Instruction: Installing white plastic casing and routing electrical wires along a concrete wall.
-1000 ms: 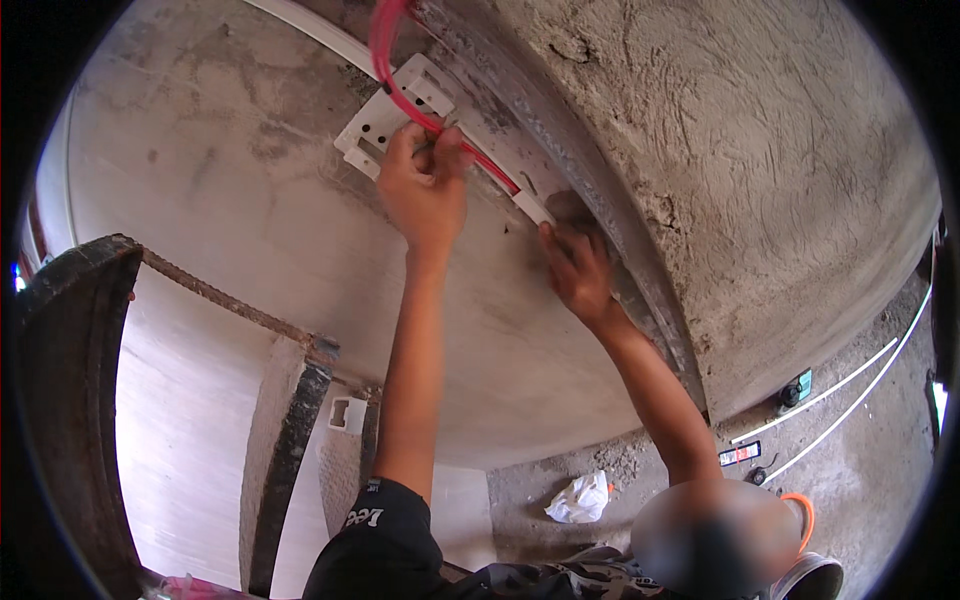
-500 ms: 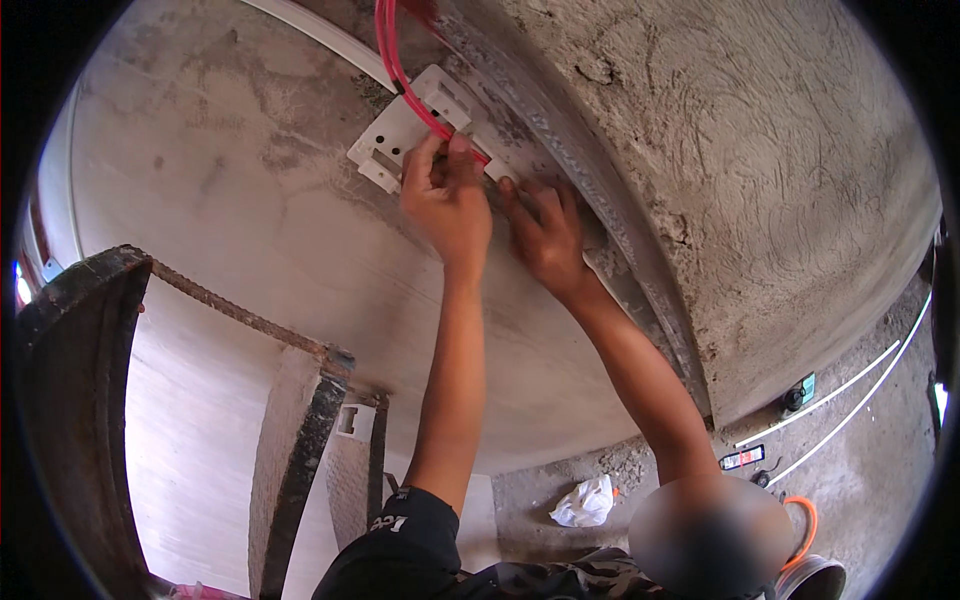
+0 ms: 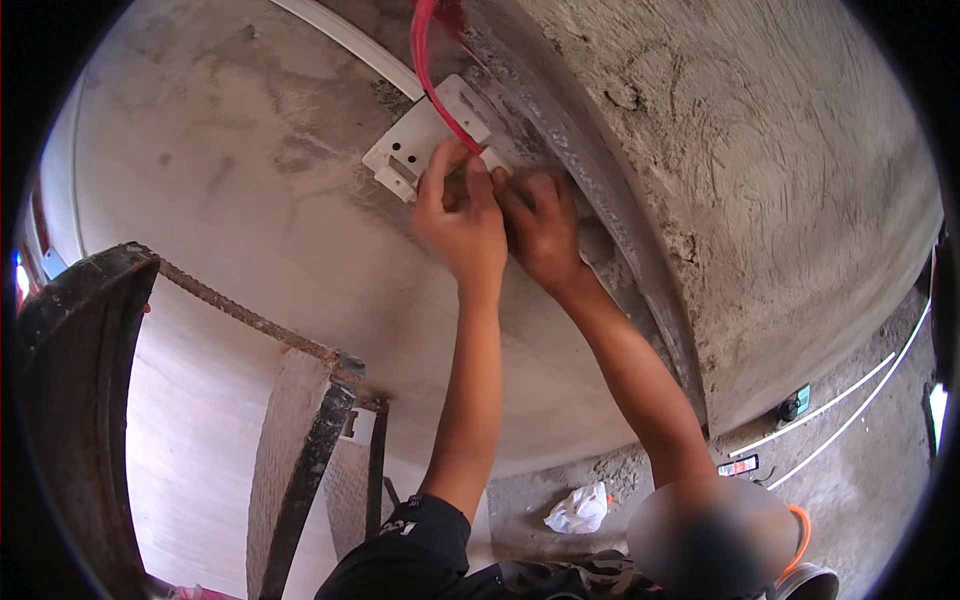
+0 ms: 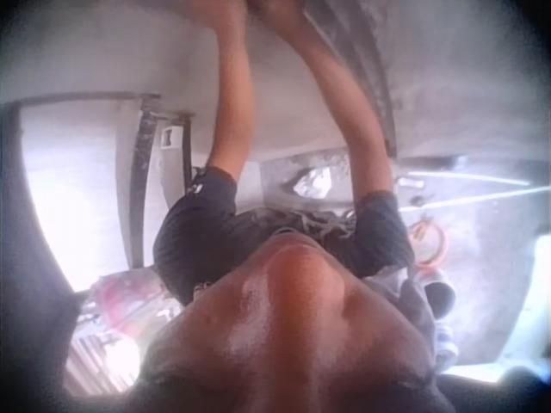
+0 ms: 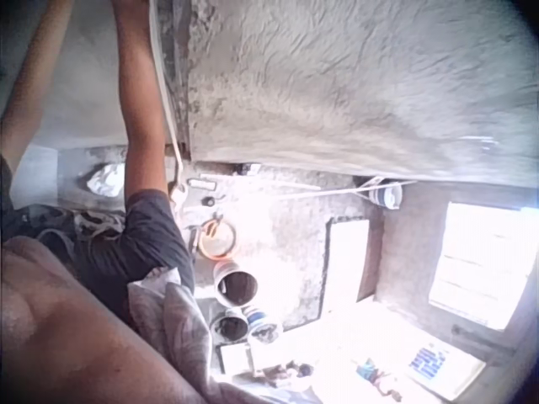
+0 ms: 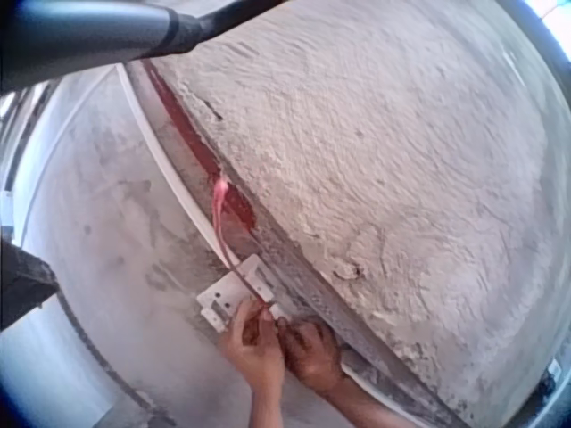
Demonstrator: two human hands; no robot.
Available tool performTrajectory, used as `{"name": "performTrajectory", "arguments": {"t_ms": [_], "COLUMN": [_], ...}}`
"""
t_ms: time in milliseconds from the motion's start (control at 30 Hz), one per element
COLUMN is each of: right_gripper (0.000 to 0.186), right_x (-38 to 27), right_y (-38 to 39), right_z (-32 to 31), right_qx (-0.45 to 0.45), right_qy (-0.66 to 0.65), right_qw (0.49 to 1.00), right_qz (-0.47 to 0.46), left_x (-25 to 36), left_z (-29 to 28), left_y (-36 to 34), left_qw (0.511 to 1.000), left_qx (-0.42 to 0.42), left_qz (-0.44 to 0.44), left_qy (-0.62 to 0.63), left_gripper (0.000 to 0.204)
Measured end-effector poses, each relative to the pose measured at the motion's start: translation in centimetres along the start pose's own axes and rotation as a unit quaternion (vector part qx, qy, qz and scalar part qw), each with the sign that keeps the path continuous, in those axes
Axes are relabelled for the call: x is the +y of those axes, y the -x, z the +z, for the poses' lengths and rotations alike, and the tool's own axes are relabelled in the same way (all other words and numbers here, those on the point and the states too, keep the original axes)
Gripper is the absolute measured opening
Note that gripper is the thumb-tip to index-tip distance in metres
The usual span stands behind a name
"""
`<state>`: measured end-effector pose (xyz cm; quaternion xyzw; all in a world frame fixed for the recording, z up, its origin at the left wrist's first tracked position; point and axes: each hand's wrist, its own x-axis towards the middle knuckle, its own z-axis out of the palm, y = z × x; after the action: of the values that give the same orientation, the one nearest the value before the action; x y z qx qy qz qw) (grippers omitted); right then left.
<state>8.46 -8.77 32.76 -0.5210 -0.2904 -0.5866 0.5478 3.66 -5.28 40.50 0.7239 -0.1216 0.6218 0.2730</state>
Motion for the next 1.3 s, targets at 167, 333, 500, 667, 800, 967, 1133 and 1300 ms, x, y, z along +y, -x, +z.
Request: {"name": "performTrajectory", "arguments": {"t_ms": [167, 333, 500, 667, 800, 967, 1133, 1300], "right_gripper": [0.052, 0.052, 0.047, 0.042, 0.041, 0.038, 0.038, 0.041], "right_x": [0.1, 0.2, 0.2, 0.4, 0.1, 0.2, -0.1, 0.1], "right_y": [0.2, 0.3, 0.1, 0.5, 0.3, 0.5, 0.5, 0.6], "right_z": [-0.3, -0.3, -0.3, -0.1, -0.3, -0.3, -0.2, -0.3], "right_qx": [0.022, 0.048, 0.060, 0.073, 0.074, 0.091, 0.091, 0.085], "right_qy": [-0.008, -0.011, -0.020, -0.016, -0.015, -0.004, -0.024, -0.025], "right_qw": [1.000, 0.999, 0.998, 0.997, 0.997, 0.996, 0.996, 0.996], "right_qz": [0.003, -0.006, -0.005, -0.011, -0.009, -0.014, -0.006, 0.003], "left_x": [0.2, 0.0, 0.3, 0.4, -0.1, -0.7, -0.6, 0.1], "left_z": [-1.4, -0.9, -1.0, -0.8, -0.8, -0.8, -1.0, -1.4], "left_y": [1.1, 0.6, 0.4, 0.7, 0.9, 1.1, 0.8, 0.2], "left_qw": [0.995, 0.995, 0.995, 0.995, 0.998, 0.996, 0.997, 0.993], "left_qx": [-0.030, -0.032, -0.040, -0.056, -0.045, -0.060, -0.052, -0.071], "left_qz": [-0.093, -0.060, -0.075, -0.078, -0.027, 0.006, -0.044, -0.096], "left_qy": [-0.035, -0.069, -0.054, -0.017, -0.045, -0.072, -0.031, -0.025], "left_gripper": [0.025, 0.025, 0.022, 0.019, 0.019, 0.020, 0.019, 0.019]}}
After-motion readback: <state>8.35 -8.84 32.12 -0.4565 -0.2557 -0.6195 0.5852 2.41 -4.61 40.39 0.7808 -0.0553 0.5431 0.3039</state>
